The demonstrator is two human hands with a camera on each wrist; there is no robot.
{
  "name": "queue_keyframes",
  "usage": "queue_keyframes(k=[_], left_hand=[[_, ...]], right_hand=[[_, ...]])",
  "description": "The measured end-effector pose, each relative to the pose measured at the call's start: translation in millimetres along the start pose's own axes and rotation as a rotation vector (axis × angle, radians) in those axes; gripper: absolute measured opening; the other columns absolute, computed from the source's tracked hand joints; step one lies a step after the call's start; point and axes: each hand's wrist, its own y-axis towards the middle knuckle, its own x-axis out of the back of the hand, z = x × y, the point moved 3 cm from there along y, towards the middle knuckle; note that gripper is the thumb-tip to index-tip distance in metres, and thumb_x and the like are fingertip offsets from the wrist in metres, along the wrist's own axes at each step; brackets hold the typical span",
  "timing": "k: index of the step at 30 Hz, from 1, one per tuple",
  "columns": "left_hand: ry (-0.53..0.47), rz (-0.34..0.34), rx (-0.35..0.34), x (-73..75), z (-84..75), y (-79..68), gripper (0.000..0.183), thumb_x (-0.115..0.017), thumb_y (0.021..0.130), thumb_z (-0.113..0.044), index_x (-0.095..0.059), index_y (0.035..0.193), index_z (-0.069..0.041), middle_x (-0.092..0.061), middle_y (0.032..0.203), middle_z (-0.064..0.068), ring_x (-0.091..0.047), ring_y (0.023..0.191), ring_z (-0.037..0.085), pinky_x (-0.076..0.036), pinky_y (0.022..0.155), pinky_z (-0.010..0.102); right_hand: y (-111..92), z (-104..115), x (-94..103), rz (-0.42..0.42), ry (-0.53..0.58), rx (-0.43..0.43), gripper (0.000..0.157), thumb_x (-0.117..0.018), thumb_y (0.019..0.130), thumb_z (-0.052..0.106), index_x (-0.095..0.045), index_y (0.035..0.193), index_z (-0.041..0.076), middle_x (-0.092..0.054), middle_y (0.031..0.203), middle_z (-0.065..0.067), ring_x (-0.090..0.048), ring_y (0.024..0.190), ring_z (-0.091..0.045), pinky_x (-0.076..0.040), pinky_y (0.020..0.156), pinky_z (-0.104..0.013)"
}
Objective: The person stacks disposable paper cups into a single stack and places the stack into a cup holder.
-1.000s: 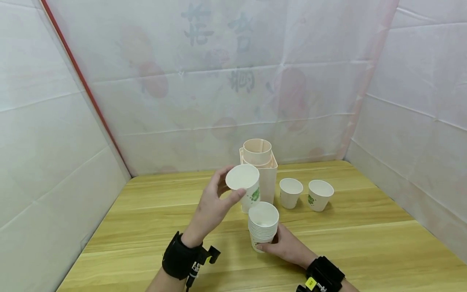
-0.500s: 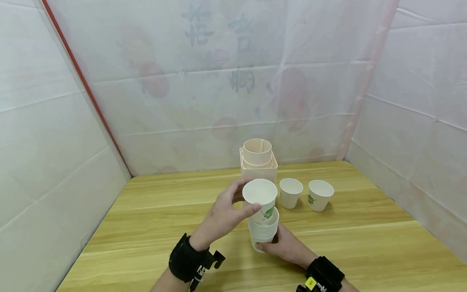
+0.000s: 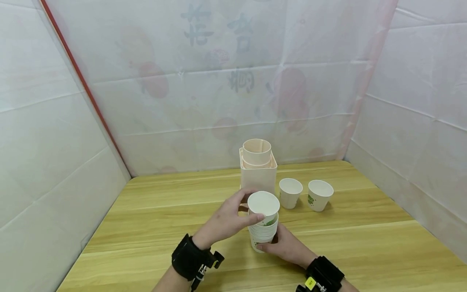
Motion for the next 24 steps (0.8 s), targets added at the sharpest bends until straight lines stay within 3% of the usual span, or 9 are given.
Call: queue_keyframes(k=[8, 14, 19, 24], left_hand=[[0.005, 0.103, 0.089, -3.0, 10.6, -1.9, 0.052, -0.067, 0.083, -0.025, -0.042, 0.126, -0.009, -0.052, 0.119, 0.006, -0.052, 0.102, 0.016, -0.046, 0.086, 0.035], [-0.031, 0.165, 0.082, -2.0, 21.1, -1.2, 0.053, -0.066, 0.084, -0.025, -0.039, 0.126, -0.008, -0.051, 0.12, 0.008, -0.049, 0.107, 0.016, -0.047, 0.086, 0.035], [-0.034, 0.196, 0.083, -4.2, 43.6, 0.5, 0.055, -0.066, 0.084, -0.032, -0.036, 0.127, -0.016, -0.049, 0.119, 0.0, -0.048, 0.107, 0.015, -0.048, 0.082, 0.033], [0.012, 0.243, 0.063, -10.5, 63.1, 0.7, 0.067, -0.073, 0.077, -0.038, -0.033, 0.131, -0.027, -0.05, 0.12, -0.007, -0.049, 0.105, 0.013, -0.048, 0.081, 0.032]], right_hand=[[-1, 0, 0.1, -0.023, -0.007, -0.019, 0.065, -0.07, 0.081, 0.017, -0.031, 0.133, 0.016, -0.046, 0.126, -0.009, -0.046, 0.112, -0.023, -0.037, 0.094, -0.043], [0, 3, -0.2, -0.021, -0.024, 0.027, 0.066, -0.07, 0.081, 0.021, -0.031, 0.133, 0.019, -0.045, 0.127, -0.008, -0.045, 0.113, -0.023, -0.037, 0.094, -0.046], [1, 1, -0.5, -0.018, -0.021, 0.039, 0.067, -0.071, 0.08, 0.021, -0.031, 0.134, 0.019, -0.045, 0.127, -0.008, -0.045, 0.113, -0.024, -0.039, 0.093, -0.043], [0, 1, -1.3, -0.001, -0.005, 0.045, 0.065, -0.07, 0.081, 0.019, -0.031, 0.133, 0.021, -0.045, 0.127, -0.007, -0.046, 0.113, -0.023, -0.04, 0.093, -0.038]])
